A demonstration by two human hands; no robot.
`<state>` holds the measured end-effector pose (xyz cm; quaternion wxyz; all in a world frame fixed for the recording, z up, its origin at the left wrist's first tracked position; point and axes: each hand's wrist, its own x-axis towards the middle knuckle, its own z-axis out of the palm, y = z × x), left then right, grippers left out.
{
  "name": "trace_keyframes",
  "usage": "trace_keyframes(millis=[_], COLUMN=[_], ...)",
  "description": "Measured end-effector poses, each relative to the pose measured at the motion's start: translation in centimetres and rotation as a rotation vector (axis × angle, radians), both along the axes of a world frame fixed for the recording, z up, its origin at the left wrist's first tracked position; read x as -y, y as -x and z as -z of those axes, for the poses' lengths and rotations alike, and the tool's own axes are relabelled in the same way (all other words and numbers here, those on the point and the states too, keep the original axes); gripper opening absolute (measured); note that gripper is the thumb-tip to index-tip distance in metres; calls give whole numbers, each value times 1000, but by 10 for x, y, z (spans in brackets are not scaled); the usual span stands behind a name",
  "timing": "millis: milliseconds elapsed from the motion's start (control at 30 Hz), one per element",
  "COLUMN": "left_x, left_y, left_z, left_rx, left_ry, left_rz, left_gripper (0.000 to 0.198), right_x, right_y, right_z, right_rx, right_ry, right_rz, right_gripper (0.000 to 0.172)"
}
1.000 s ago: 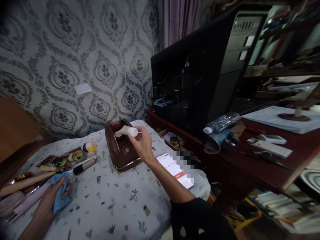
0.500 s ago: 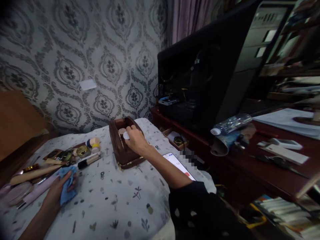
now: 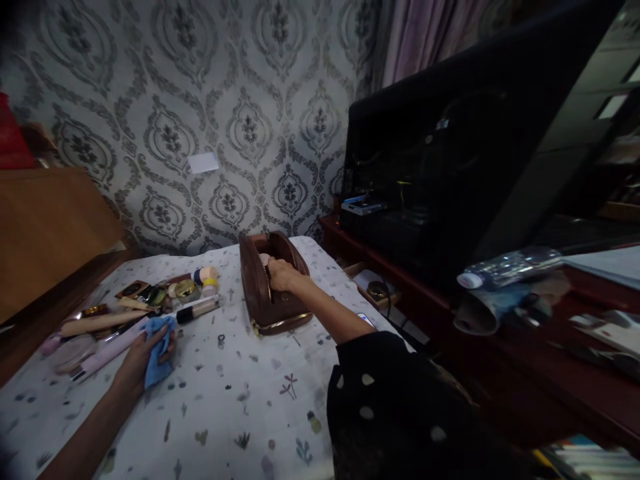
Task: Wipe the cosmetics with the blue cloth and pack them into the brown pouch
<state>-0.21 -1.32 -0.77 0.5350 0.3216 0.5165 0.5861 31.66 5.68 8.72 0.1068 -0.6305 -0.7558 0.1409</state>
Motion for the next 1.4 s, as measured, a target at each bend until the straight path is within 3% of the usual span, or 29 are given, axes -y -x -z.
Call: trace_keyframes(millis=[400,600,800,967,1067,1167,1233,1300,1400], left_x=[-5,-6,-9,-10,-11,-11,-11,-10,-11], left_y=[6,8,11,13,14,14,15,15,15], left_z=[10,12,16,20,20,21,22,24,25], left_rx=[-15,8,21,31,34,30,21,6,-38], left_ry=[-77,-111,-124,-119,-114,-111,-112,-116,-124], left_rz=[42,65,83,90,89,75,64,50,24], left_gripper=[42,43,46,42,44,46,47,47,47], right_x=[-7,-14,-21,-22,-3,27,46,57,60], right_y=[-4,-4,-5,-2,9,31,50,74,112], right_z=[24,41,38,30,22,15,17,30,66], right_rx=[-50,-75,-93,-422,-625,-662,-650,-670,-693], right_ry=[-24,-27,-52,-315,-567,-883,-953,-885,-620], right_rz=[34,1,10,148,190,51,-104,-233,-376], right_gripper=[41,28,25,29,27,22,20,20,21])
